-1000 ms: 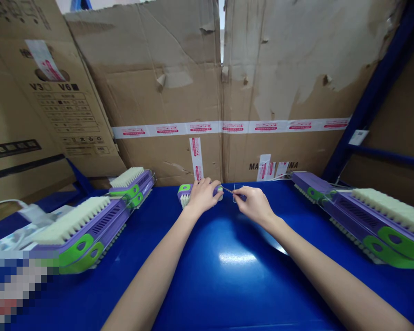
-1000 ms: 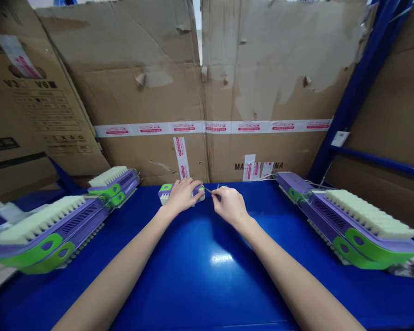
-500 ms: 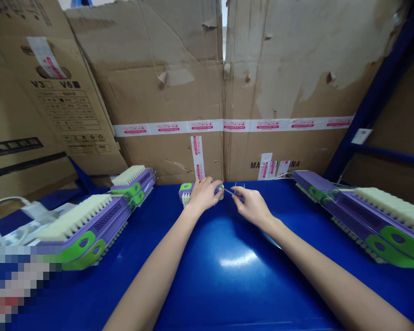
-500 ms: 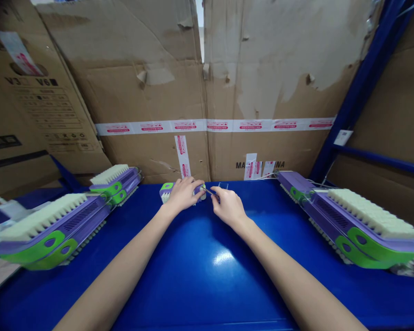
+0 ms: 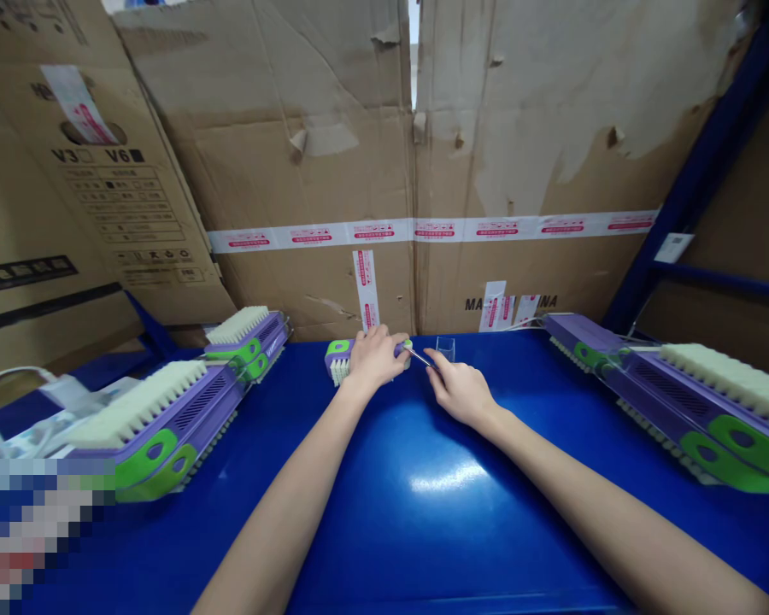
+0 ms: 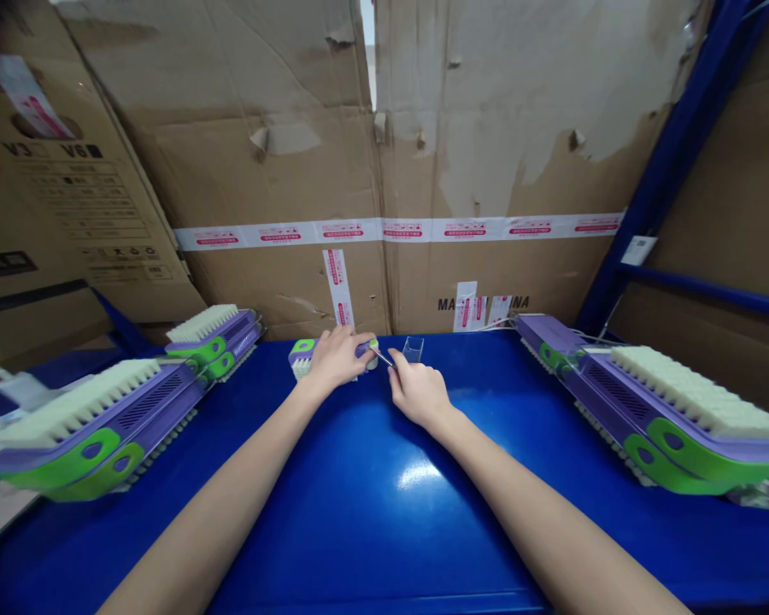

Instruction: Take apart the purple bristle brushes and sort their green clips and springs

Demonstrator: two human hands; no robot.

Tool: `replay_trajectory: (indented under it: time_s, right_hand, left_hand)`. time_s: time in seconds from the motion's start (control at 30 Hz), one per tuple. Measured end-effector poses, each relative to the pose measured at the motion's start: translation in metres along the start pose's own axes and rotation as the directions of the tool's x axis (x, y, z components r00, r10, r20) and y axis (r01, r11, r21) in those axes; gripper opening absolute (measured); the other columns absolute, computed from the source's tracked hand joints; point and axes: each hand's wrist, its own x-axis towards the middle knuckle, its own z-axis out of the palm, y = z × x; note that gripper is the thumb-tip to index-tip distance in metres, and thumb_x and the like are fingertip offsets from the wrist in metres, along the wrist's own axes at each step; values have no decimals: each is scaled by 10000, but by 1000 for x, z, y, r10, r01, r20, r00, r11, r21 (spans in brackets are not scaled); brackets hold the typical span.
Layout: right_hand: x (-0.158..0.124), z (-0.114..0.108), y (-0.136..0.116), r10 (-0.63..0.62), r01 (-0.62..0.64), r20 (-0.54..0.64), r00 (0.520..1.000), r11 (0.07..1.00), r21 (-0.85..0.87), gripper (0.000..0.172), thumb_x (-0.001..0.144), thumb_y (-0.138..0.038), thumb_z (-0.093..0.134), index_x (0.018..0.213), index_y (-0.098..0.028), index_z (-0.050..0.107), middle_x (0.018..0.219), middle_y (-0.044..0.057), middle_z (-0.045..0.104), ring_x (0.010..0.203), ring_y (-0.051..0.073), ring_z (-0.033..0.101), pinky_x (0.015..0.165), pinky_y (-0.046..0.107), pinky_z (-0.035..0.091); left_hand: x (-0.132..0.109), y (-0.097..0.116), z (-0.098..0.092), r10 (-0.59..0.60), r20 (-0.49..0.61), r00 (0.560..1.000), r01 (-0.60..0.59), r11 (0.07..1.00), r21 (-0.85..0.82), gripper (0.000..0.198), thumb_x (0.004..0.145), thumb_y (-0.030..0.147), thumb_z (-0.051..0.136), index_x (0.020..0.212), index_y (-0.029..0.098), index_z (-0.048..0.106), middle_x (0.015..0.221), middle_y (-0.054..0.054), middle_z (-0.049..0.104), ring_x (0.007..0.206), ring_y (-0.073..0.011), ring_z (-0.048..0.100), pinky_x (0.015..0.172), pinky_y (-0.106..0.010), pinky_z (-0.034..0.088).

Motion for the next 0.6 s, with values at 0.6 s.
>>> replay_trajectory:
  time_s: [0.6]
  right_hand:
    - [18, -12, 47, 248, -262, -137, 959, 961, -90, 472, 916, -319, 364, 1367, -202, 433, 868, 113, 722, 772, 281, 691, 656, 331, 475]
  left_hand:
    - [-5, 3, -5, -20, -11, 1000, 20, 1000, 22, 321, 887, 464, 486, 1045, 227, 634, 1035, -94, 618, 1032, -284, 541, 835, -411, 369]
